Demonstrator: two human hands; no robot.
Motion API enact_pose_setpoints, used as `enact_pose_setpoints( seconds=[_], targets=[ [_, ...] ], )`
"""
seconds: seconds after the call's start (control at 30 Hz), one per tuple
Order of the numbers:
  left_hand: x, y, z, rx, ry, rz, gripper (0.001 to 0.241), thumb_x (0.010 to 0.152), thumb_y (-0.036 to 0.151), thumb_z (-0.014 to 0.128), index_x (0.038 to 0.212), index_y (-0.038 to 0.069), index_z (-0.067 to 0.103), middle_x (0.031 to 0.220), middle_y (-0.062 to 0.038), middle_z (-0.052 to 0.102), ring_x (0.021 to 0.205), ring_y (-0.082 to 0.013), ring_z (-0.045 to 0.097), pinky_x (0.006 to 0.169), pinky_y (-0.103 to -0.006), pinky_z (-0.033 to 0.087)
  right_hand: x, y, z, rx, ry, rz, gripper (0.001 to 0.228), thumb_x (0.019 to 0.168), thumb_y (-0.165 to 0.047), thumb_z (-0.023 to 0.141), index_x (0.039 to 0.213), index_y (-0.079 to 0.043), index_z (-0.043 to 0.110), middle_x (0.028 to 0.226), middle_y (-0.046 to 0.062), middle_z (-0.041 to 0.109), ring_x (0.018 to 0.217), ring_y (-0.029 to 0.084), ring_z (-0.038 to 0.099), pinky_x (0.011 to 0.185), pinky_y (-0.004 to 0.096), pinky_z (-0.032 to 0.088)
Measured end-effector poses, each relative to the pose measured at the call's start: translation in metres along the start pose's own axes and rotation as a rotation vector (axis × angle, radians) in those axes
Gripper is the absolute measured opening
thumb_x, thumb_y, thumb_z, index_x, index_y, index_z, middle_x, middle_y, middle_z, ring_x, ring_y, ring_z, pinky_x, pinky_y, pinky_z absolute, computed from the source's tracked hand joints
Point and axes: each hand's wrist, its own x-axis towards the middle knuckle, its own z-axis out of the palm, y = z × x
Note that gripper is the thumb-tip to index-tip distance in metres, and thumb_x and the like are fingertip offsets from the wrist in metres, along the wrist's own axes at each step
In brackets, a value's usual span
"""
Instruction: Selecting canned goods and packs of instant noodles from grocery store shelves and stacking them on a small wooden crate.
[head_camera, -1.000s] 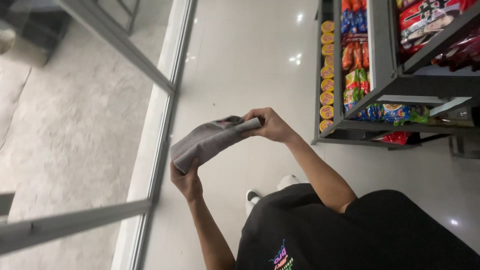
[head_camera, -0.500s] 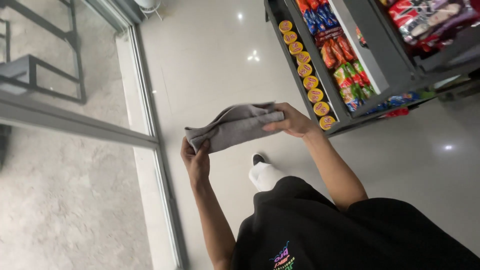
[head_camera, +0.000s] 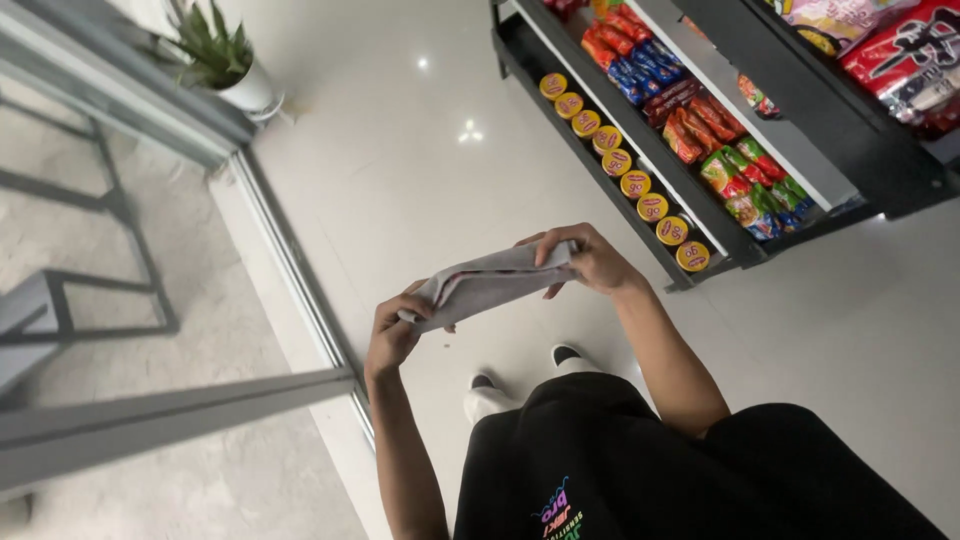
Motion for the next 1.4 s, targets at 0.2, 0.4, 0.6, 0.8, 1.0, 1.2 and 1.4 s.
enact_pose_setpoints(
  seconds=[0.2, 0.4, 0.6, 0.8, 1.0, 1.2, 1.4],
  targets=[
    [0.052, -0.002, -0.077, -0.087, -0.186, -0.102, 0.036, 0.098, 0.027, 0.07, 0.079, -0.003, 0.063, 0.134, -0.028, 0.059, 0.108, -0.039, 0.068, 0.08, -0.0541, 0.066, -0.01, 0.021, 0.028, 0.059, 0.175, -0.213, 0.022, 0.093, -0.011, 0.061, 0.093, 0.005, 0.076, 0.125, 0.026, 0.069, 0.085, 0.032, 0.076, 0.065, 0.04, 0.068],
    [0.097, 0.009, -0.078, 0.037, -0.137, -0.146, 0.034, 0.091, 0.011, 0.084, 0.117, 0.005, 0.062, 0.119, -0.019, 0.059, 0.1, -0.0305, 0.069, 0.076, -0.0479, 0.065, -0.017, 0.031, 0.103, -0.263, 0.682, -0.231, 0.017, 0.092, -0.006, 0.081, 0.096, 0.004, 0.067, 0.124, 0.021, 0.067, 0.096, 0.029, 0.073, 0.071, 0.044, 0.067],
    [0.079, -0.1, -0.051, -0.763, 0.149, -0.292, 0.063, 0.101, 0.041, 0.076, 0.148, 0.015, 0.042, 0.132, -0.011, 0.054, 0.118, -0.0289, 0.057, 0.101, -0.0493, 0.057, 0.002, 0.017, 0.174, -0.311, 0.94, -0.349, 0.049, 0.089, -0.005, 0.076, 0.135, -0.005, 0.057, 0.121, 0.013, 0.064, 0.104, 0.021, 0.07, 0.081, 0.038, 0.069],
    [0.081, -0.053, 0.046, -0.556, 0.07, -0.435, 0.083, 0.096, 0.044, 0.073, 0.148, -0.008, 0.036, 0.148, -0.025, 0.052, 0.134, -0.0383, 0.056, 0.108, -0.0497, 0.056, 0.023, 0.093, 0.184, -0.59, 1.095, -0.364, 0.036, 0.092, -0.001, 0.074, 0.126, 0.003, 0.062, 0.122, 0.016, 0.066, 0.105, 0.02, 0.069, 0.087, 0.033, 0.061],
    [0.103, -0.029, 0.013, -0.293, 0.173, -0.294, 0.069, 0.095, 0.022, 0.073, 0.14, -0.016, 0.037, 0.137, -0.03, 0.057, 0.119, -0.0418, 0.065, 0.096, -0.05, 0.06, 0.033, 0.111, 0.189, -0.396, 1.1, -0.271, 0.037, 0.093, -0.001, 0.07, 0.127, 0.002, 0.056, 0.122, 0.016, 0.062, 0.108, 0.019, 0.066, 0.09, 0.031, 0.059],
    [0.124, 0.001, -0.018, -0.288, 0.033, -0.154, 0.062, 0.095, 0.011, 0.069, 0.144, -0.006, 0.036, 0.142, -0.019, 0.057, 0.124, -0.0353, 0.066, 0.098, -0.0459, 0.063, 0.068, 0.097, 0.2, -0.013, 0.944, -0.232, 0.044, 0.091, -0.005, 0.066, 0.13, -0.002, 0.046, 0.12, 0.018, 0.064, 0.1, 0.022, 0.072, 0.087, 0.034, 0.062],
    [0.181, -0.003, -0.036, 0.016, 0.289, -0.235, 0.067, 0.089, 0.017, 0.078, 0.137, -0.01, 0.039, 0.11, -0.028, 0.064, 0.083, -0.0374, 0.073, 0.065, -0.0472, 0.063, 0.1, 0.11, 0.176, -0.736, 1.018, -0.083, 0.043, 0.097, -0.005, 0.071, 0.132, 0.001, 0.047, 0.111, 0.025, 0.066, 0.094, 0.023, 0.067, 0.08, 0.033, 0.056]
  ],
)
